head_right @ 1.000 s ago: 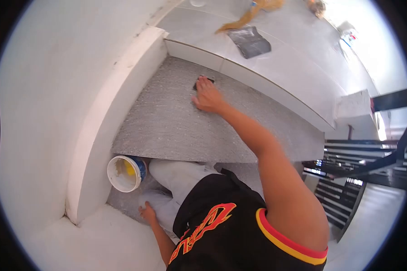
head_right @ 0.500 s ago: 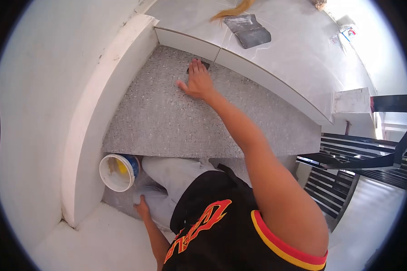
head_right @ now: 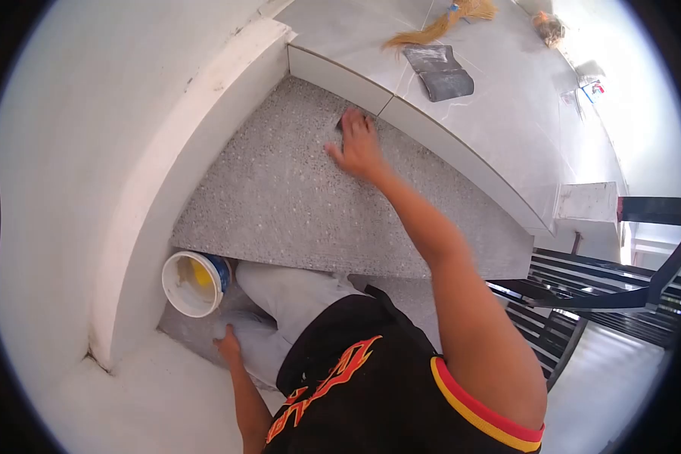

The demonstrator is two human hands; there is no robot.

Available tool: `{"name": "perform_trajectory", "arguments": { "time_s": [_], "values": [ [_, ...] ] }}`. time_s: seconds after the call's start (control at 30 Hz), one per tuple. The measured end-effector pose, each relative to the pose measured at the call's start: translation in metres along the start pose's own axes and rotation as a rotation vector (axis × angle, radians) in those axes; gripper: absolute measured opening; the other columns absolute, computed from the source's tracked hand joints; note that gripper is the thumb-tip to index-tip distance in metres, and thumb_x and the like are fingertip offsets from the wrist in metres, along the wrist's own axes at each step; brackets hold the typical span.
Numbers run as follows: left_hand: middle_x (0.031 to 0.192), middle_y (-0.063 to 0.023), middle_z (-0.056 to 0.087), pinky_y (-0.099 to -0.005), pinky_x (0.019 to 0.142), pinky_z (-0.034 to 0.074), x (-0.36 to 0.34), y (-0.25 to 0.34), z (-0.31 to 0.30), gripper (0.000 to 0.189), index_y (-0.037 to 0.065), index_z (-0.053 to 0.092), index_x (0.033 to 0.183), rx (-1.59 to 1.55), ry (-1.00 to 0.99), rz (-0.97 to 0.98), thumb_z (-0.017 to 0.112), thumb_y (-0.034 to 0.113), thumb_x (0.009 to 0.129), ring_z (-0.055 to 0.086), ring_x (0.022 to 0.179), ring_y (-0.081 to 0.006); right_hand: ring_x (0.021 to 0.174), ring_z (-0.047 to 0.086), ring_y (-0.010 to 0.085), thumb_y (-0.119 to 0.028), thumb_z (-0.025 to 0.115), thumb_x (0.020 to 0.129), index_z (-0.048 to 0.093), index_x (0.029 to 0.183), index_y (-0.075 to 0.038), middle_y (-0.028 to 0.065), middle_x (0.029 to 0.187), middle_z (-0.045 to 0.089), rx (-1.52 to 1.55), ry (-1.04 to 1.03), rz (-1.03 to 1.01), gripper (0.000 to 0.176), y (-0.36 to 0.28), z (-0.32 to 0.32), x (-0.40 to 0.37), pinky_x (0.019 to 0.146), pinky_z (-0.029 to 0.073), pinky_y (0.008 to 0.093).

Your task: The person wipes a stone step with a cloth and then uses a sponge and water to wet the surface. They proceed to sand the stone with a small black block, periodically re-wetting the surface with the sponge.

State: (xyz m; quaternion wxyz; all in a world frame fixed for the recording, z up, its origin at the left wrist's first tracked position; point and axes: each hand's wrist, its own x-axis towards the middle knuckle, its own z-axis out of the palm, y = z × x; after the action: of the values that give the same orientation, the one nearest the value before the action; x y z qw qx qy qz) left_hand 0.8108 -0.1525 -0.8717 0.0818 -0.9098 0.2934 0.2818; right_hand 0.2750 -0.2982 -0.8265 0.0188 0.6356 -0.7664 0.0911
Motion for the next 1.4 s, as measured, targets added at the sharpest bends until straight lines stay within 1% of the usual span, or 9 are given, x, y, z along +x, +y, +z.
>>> {"name": "perform_trajectory", "arguments": {
  "time_s": [0.33, 0.43, 0.53, 0.63, 0.73, 0.83, 0.9, 1.03, 1.4],
  "values": [
    [0.135, -0.0308, 0.037, -0.0439, 0.105, 0.031, 0.002, 0.005, 0.002, 0.098, -0.006, 0.026, 0.138, -0.003, 0.034, 0.023, 0.062, 0.055, 0.071, 0.038, 0.124, -0.0424, 0.133, 0.024, 0.0411, -0.057, 0.038, 0.088, 0.031, 0.130, 0.017, 0.0314, 0.141, 0.026, -0.030, -0.084, -0.077, 0.085, -0.016, 0.002, 0.001, 0.109, 0.017, 0.0462],
    [0.133, -0.0317, 0.038, -0.0441, 0.104, 0.032, 0.006, -0.009, 0.000, 0.096, -0.007, 0.028, 0.137, -0.057, 0.047, 0.019, 0.063, 0.054, 0.071, 0.039, 0.124, -0.0419, 0.133, 0.024, 0.0415, -0.057, 0.040, 0.086, 0.030, 0.131, 0.017, 0.0318, 0.141, 0.026, 0.020, -0.078, 0.162, 0.087, -0.009, 0.001, -0.003, 0.108, 0.018, 0.0458],
    [0.133, -0.0312, 0.039, -0.0449, 0.104, 0.032, -0.005, -0.001, 0.003, 0.095, -0.007, 0.028, 0.136, -0.073, 0.076, 0.034, 0.062, 0.053, 0.072, 0.040, 0.123, -0.0422, 0.133, 0.024, 0.0406, -0.057, 0.042, 0.086, 0.030, 0.131, 0.017, 0.0320, 0.140, 0.027, -0.041, -0.141, -0.088, 0.087, -0.012, -0.001, -0.003, 0.108, 0.018, 0.0457],
    [0.132, -0.0316, 0.039, -0.0460, 0.104, 0.031, -0.005, 0.003, -0.012, 0.096, -0.006, 0.026, 0.137, -0.065, 0.030, -0.002, 0.064, 0.053, 0.071, 0.040, 0.122, -0.0435, 0.134, 0.023, 0.0409, -0.056, 0.043, 0.085, 0.028, 0.132, 0.017, 0.0318, 0.141, 0.025, -0.016, -0.086, 0.146, 0.088, -0.009, 0.004, -0.001, 0.109, 0.017, 0.0449],
    [0.131, -0.0326, 0.039, -0.0471, 0.103, 0.033, -0.008, -0.006, 0.003, 0.096, -0.006, 0.026, 0.137, -0.105, 0.055, 0.004, 0.064, 0.052, 0.071, 0.041, 0.121, -0.0450, 0.135, 0.022, 0.0397, -0.054, 0.040, 0.087, 0.027, 0.132, 0.017, 0.0322, 0.142, 0.023, -0.055, -0.185, -0.083, 0.085, -0.004, 0.000, -0.011, 0.109, 0.017, 0.0456],
    [0.131, -0.0324, 0.039, -0.0469, 0.102, 0.034, -0.008, 0.005, -0.015, 0.098, -0.006, 0.025, 0.138, -0.058, 0.021, 0.004, 0.063, 0.055, 0.071, 0.041, 0.121, -0.0450, 0.135, 0.021, 0.0408, -0.054, 0.042, 0.086, 0.027, 0.133, 0.016, 0.0314, 0.142, 0.024, -0.066, -0.121, 0.165, 0.086, -0.014, -0.001, -0.007, 0.109, 0.017, 0.0451],
    [0.132, -0.0311, 0.039, -0.0465, 0.101, 0.035, -0.012, 0.008, -0.009, 0.097, -0.004, 0.026, 0.138, -0.061, 0.051, 0.018, 0.060, 0.057, 0.071, 0.041, 0.121, -0.0442, 0.135, 0.021, 0.0407, -0.055, 0.040, 0.087, 0.027, 0.133, 0.016, 0.0312, 0.143, 0.022, -0.012, -0.150, -0.130, 0.086, -0.020, -0.009, -0.037, 0.109, 0.017, 0.0450],
    [0.131, -0.0303, 0.040, -0.0457, 0.101, 0.035, -0.010, 0.001, -0.008, 0.098, -0.003, 0.025, 0.138, -0.004, 0.007, 0.021, 0.059, 0.059, 0.071, 0.042, 0.121, -0.0429, 0.134, 0.021, 0.0414, -0.055, 0.042, 0.086, 0.027, 0.133, 0.015, 0.0311, 0.143, 0.020, 0.042, -0.051, 0.058, 0.086, -0.007, 0.009, -0.019, 0.109, 0.017, 0.0459],
    [0.135, -0.0275, 0.039, -0.0450, 0.102, 0.033, 0.009, -0.011, 0.005, 0.095, -0.003, 0.028, 0.138, -0.025, 0.026, 0.030, 0.059, 0.058, 0.072, 0.040, 0.123, -0.0412, 0.131, 0.025, 0.0433, -0.051, 0.048, 0.084, 0.030, 0.130, 0.015, 0.0330, 0.139, 0.027, 0.096, 0.013, -0.111, 0.082, -0.028, 0.017, -0.011, 0.108, 0.020, 0.0474]
  ]
}}
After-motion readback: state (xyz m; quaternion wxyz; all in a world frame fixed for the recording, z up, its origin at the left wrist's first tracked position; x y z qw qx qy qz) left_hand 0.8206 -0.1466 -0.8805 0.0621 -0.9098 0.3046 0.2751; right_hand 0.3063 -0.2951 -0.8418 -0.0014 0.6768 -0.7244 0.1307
